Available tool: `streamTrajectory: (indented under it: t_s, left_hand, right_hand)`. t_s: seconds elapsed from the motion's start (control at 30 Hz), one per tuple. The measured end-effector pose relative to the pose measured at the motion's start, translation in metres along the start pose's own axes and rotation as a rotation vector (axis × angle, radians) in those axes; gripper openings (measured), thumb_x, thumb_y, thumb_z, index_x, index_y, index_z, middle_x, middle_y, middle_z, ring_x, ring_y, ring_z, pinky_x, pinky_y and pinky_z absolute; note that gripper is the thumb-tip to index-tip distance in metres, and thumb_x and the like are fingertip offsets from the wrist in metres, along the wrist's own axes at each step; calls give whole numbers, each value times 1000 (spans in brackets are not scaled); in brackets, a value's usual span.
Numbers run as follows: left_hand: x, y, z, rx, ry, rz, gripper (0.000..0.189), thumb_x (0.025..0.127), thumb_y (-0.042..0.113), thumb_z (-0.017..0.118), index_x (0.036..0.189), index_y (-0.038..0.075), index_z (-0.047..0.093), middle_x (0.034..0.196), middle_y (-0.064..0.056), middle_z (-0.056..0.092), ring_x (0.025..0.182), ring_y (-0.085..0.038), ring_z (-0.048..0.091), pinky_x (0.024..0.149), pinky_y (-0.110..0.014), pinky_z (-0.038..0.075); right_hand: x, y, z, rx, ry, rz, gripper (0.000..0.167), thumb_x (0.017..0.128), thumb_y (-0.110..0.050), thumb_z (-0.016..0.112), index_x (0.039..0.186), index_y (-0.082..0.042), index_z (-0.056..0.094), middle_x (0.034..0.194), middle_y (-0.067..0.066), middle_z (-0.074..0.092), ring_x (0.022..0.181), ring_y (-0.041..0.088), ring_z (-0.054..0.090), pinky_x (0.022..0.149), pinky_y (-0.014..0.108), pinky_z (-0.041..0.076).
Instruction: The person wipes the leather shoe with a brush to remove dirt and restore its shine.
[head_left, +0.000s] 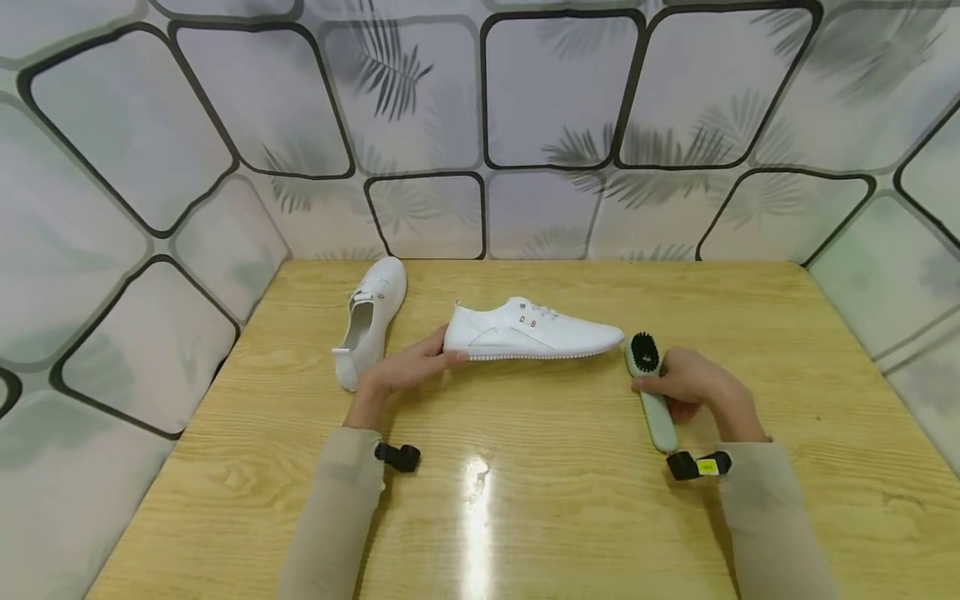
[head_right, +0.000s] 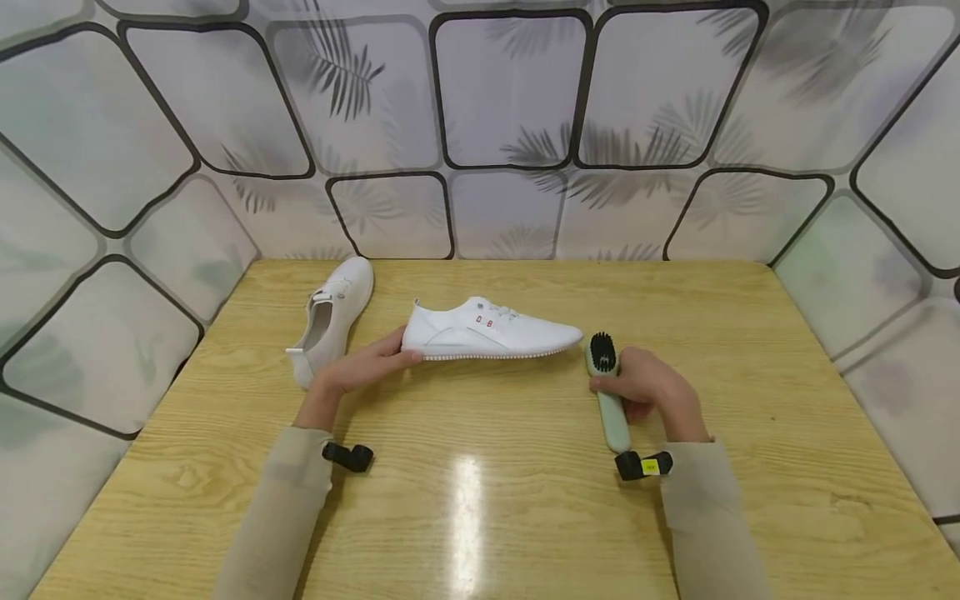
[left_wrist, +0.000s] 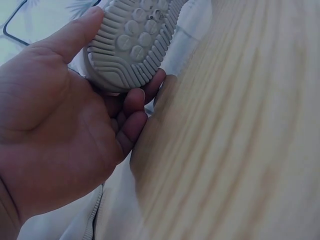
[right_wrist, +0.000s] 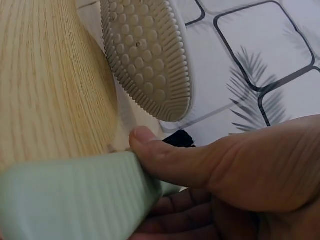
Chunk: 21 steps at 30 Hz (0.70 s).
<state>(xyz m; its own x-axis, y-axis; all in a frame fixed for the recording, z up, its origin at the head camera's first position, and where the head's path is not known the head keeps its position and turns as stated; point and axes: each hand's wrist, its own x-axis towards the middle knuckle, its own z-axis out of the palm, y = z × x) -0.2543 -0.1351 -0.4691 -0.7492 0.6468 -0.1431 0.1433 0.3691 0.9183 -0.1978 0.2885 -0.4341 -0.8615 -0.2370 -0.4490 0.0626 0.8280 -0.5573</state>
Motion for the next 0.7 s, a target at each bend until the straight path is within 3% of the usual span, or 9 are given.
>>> streamTrajectory:
  t_s: [0.23,0.43,0.57,0.7]
  left_hand:
    - [2,-4,-1,-9,-2,9,77,105,35,51,160,14,2,166,-4,9,150,-16,9,121,-41,12]
    - [2,-8,-3,-24,0,37,74,105,32,50,160,12,3,165,-6,11,150,-19,10,121,-43,13]
    - [1,-7,-2,-22,-4,16,75,105,34,49,160,12,2,166,-4,8,150,-17,7,121,-41,11]
    - [1,-4,-1,-1,7,-31,79,105,44,44,159,13,-4,166,-4,-1,151,-17,0,122,-42,7]
  right_hand:
    - [7,10,0,34,-53,-46,45,99,-35,62,67,-3,63,51,4,57,44,13,55,48,32,51]
    - [14,21,-2,101,-51,-73,43,99,-37,62,70,-5,59,51,3,55,43,13,53,47,32,50]
    - [6,29,-12,170,25,-68,41,101,-36,58,78,-3,51,61,4,55,50,16,56,52,35,53]
    - [-6,17,-22,327,155,-115,42,104,-36,51,102,6,46,77,11,65,63,23,66,60,39,57]
